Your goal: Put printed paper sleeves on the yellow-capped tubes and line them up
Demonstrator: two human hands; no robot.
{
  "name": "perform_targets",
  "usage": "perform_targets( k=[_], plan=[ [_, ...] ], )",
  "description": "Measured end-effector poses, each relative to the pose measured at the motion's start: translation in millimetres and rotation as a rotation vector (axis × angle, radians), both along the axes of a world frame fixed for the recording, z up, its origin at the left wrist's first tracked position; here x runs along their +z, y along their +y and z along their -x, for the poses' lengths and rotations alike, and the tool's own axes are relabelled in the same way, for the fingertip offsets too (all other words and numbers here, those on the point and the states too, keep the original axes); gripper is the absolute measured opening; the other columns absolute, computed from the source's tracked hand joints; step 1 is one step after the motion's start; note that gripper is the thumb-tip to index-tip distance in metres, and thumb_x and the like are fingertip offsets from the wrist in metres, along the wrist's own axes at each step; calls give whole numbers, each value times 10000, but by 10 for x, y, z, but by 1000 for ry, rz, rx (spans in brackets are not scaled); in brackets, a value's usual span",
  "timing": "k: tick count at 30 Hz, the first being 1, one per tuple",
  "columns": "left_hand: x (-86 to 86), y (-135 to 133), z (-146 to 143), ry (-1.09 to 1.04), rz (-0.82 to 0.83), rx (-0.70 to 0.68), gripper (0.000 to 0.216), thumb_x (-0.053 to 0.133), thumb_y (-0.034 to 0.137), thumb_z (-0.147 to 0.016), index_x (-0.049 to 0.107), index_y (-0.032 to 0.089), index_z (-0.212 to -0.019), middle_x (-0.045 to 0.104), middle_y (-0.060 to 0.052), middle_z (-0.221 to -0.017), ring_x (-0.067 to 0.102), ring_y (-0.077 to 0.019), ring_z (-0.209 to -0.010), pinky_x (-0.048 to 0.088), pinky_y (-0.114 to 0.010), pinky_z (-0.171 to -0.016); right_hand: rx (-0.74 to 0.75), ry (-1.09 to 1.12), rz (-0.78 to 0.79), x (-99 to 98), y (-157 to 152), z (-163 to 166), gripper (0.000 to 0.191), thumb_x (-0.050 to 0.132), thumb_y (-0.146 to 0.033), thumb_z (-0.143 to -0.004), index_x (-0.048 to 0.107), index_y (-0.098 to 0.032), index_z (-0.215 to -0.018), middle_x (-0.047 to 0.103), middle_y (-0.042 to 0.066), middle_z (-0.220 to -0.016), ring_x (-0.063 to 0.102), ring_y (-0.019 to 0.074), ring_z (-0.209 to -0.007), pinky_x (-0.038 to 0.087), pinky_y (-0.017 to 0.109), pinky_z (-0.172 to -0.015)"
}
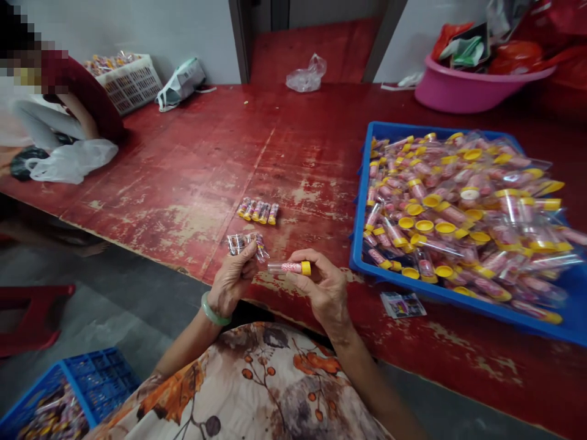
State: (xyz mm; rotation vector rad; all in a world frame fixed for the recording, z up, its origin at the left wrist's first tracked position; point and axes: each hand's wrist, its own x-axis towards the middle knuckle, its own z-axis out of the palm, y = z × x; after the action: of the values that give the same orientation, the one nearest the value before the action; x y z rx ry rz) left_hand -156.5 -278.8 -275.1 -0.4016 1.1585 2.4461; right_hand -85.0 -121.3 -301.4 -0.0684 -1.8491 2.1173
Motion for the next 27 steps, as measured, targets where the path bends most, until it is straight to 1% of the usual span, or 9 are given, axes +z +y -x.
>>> perform_targets(
  k=[4,7,9,14,18,23,25,27],
  plan=[
    [-9,-18,-19,-4,-31,27,478,913,271,-528,468,147,-651,311,112,-514,186,13,-414,130,-156,-377,-56,68,-5,-18,-59,26,224,767,-205,-749,695,-235,-959,645,18,-1008,602,173,-910,476,283,-806],
    [-10,-25,-38,-5,-32,32,466,905,274,-553,473,147,-671,316,112,-513,188,12,-412,131,-152,-377,-77,72,-3,-1,-115,37,232,772,-222,-746,693,-234,-963,659,24,-1001,619,181,-898,495,285,-786],
    [2,-25,-49,-20,-46,21,466,902,278,-563,471,149,-682,330,111,-518,193,12,-411,135,-146,-376,-114,83,-45,23,-152,42,216,766,-226,-753,691,-233,-956,666,23,-989,628,180,-880,506,286,-774],
    [33,-21,-63,-95,-113,3,548,936,276,-472,437,161,-665,339,120,-516,207,18,-396,135,-138,-369,-259,226,-341,100,-224,46,170,745,-227,-770,687,-219,-930,682,32,-933,647,200,-873,526,330,-799],
    [24,-22,-77,-55,-90,14,526,928,319,-495,470,153,-693,369,110,-530,227,18,-396,132,-140,-375,-330,328,-529,104,-257,47,185,706,-220,-803,670,-220,-985,693,48,-939,670,214,-851,558,363,-783],
    [8,-36,-103,-14,-52,33,547,922,383,-488,468,155,-690,368,109,-523,209,17,-389,109,-157,-381,-404,488,-855,12,-268,17,367,741,-192,-787,632,-260,-1131,711,49,-1027,700,217,-860,578,333,-752],
    [5,-38,-118,-10,-33,37,561,922,412,-470,474,155,-688,399,97,-530,211,16,-389,103,-169,-385,-403,502,-942,-44,-270,0,397,764,-202,-778,632,-279,-1145,709,40,-1061,704,215,-867,577,316,-748],
    [-1,-38,-131,-2,-18,46,570,918,441,-458,482,156,-686,416,89,-532,208,14,-386,97,-186,-389,-404,494,-994,-101,-269,-8,383,771,-226,-784,644,-289,-1140,706,30,-1077,704,211,-875,570,302,-744]
  ],
)
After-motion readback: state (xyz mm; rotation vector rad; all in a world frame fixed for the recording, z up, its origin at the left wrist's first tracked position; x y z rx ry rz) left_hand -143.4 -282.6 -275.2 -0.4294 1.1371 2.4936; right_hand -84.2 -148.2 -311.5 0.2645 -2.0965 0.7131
